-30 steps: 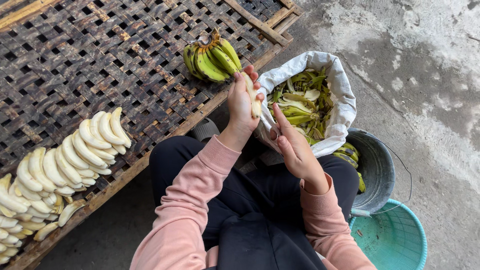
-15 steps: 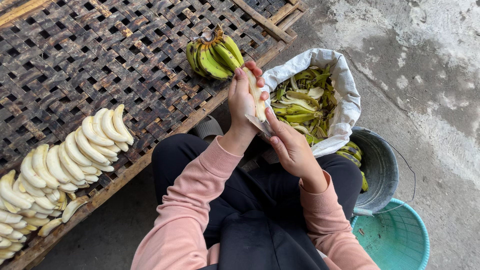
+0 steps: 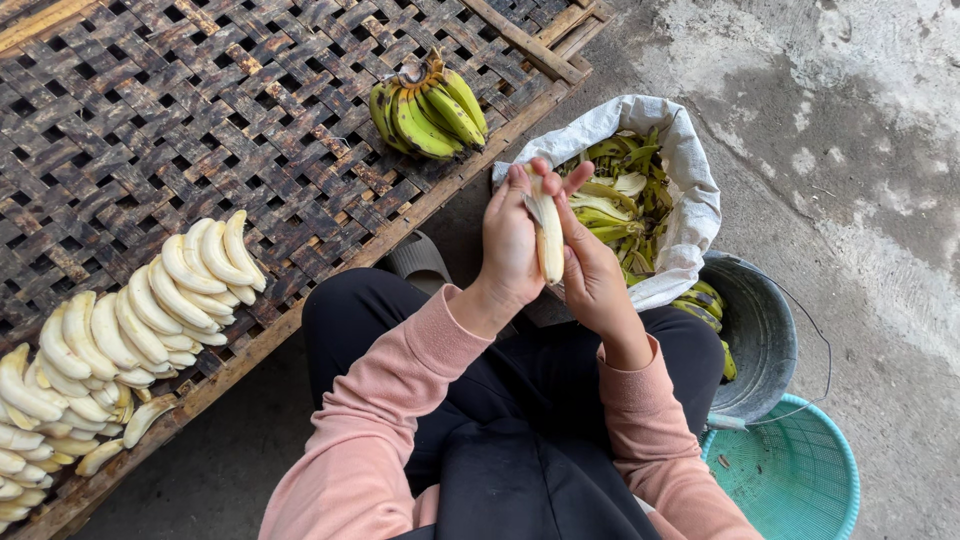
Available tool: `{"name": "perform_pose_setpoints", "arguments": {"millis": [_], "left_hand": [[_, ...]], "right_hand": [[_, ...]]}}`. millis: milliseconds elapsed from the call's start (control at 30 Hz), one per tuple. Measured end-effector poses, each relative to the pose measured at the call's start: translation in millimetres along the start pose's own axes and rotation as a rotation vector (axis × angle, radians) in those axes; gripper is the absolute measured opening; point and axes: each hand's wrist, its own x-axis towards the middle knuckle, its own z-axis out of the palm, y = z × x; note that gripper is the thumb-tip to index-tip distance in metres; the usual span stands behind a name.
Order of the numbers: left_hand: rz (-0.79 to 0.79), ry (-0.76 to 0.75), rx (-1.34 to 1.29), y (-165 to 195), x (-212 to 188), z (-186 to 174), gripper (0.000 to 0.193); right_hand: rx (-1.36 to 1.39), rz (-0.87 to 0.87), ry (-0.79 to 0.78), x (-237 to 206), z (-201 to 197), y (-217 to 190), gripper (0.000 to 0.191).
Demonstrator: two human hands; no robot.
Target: The person sits on the ground and peels green bananas with a knife, cutting the peel and pulling it off by hand. Peeled bananas are placed onto a slatted bamboo tray and the peels are dropped into a white sack beside them.
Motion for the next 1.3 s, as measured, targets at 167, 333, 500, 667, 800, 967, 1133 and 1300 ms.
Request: {"name": "perform_pose_setpoints", "arguments": {"millis": [167, 333, 500, 667, 800, 967, 1133, 1300], "left_hand": [[0.016, 0.056, -0.015, -8.7, -2.3, -2.8, 0.031], [0.079, 0.123, 0.113, -17.0, -4.8, -14.9, 0.03], [0.08, 0.09, 0.29, -28.5, 8.1, -37.6, 0.022], [-0.193, 0.196, 0.372, 1.0, 26.5, -65.8, 0.023], [0.055, 0.339, 0.548, 95.9, 27.9, -84.1, 0.026], [0.711, 0.692, 1.562, 321.8, -75.5, -127.2, 0.026], [0.33, 1.748, 2.052, 445.8, -175.8, -139.9, 0.028], [0.774, 1.429, 2.821, 424.3, -154.9, -131.8, 0.032]], "right_hand": [[0.041, 0.009, 0.049, 7.0, 4.0, -8.3, 0.057], [-0.064, 0.149, 0.086, 10.6, 6.7, -22.8, 0.056], [-0.776, 0.193, 0.072, 16.1, 0.3, -27.6, 0.064], [-0.899, 0.06, 0.234, 7.8, -13.9, -12.2, 0.085], [-0.655, -0.039, 0.306, 1.5, -49.2, 21.8, 0.082], [-0.721, 0.059, 0.284, -16.5, -87.5, 63.8, 0.079], [-0.703, 0.023, 0.335, -18.6, -98.6, 78.2, 0.075], [-0.639, 0.089, 0.377, -24.8, -99.5, 67.9, 0.08]]}}
